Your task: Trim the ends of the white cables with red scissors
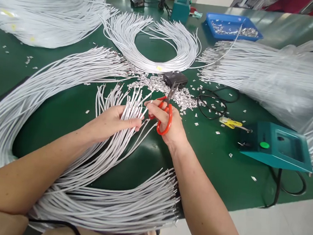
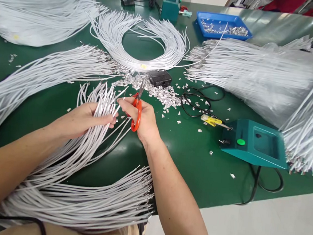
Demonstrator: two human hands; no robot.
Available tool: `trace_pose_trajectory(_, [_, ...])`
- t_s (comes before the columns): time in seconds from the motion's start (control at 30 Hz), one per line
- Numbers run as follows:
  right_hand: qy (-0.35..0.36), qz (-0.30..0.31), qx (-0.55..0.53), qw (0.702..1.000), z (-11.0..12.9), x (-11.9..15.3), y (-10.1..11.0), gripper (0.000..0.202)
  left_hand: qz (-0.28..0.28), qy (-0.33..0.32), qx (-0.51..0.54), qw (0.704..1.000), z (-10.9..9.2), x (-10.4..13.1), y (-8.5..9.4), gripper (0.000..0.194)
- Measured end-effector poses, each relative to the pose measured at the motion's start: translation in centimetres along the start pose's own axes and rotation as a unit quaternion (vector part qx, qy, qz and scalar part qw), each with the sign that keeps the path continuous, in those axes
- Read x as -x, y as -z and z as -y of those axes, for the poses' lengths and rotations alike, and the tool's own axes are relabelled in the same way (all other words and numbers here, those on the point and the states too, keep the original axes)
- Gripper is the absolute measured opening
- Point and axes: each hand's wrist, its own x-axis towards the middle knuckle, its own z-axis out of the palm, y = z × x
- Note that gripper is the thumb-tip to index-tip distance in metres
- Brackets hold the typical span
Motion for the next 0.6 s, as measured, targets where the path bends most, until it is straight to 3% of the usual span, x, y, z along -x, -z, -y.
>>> trace_pose_trajectory(0.13, [-0.020,0.035,0.000,0.999,0.1,0.0,-0.2,0.026,0.002,-0.005,0.105,0.994,-0.4,-0.1,-0.3,0.029])
trace_pose_trajectory(0.23, [-0.024,0.058,-0.002,0.998,-0.1,0.1,-0.5,0.030,0.001,-0.004,0.121,0.993,-0.5,-0.4,-0.4,0.034])
trace_pose_trajectory(0.37, [-0.015,0.028,0.101,0.994,0.0,0.1,-0.2,0.035,-0.031,-0.012,0.120,0.992,-0.3,-0.7,-0.2,0.040])
trace_pose_trajectory(0.47, [-0.011,-0.009,0.257,0.966,0.2,0.1,0.4,0.032,-0.074,-0.021,0.102,0.992,-0.2,-0.7,0.1,0.039])
trace_pose_trajectory(0.6, [-0.011,-0.011,0.438,0.899,-0.1,0.0,0.6,0.030,-0.112,-0.036,0.081,0.990,-0.4,-0.6,0.0,0.036])
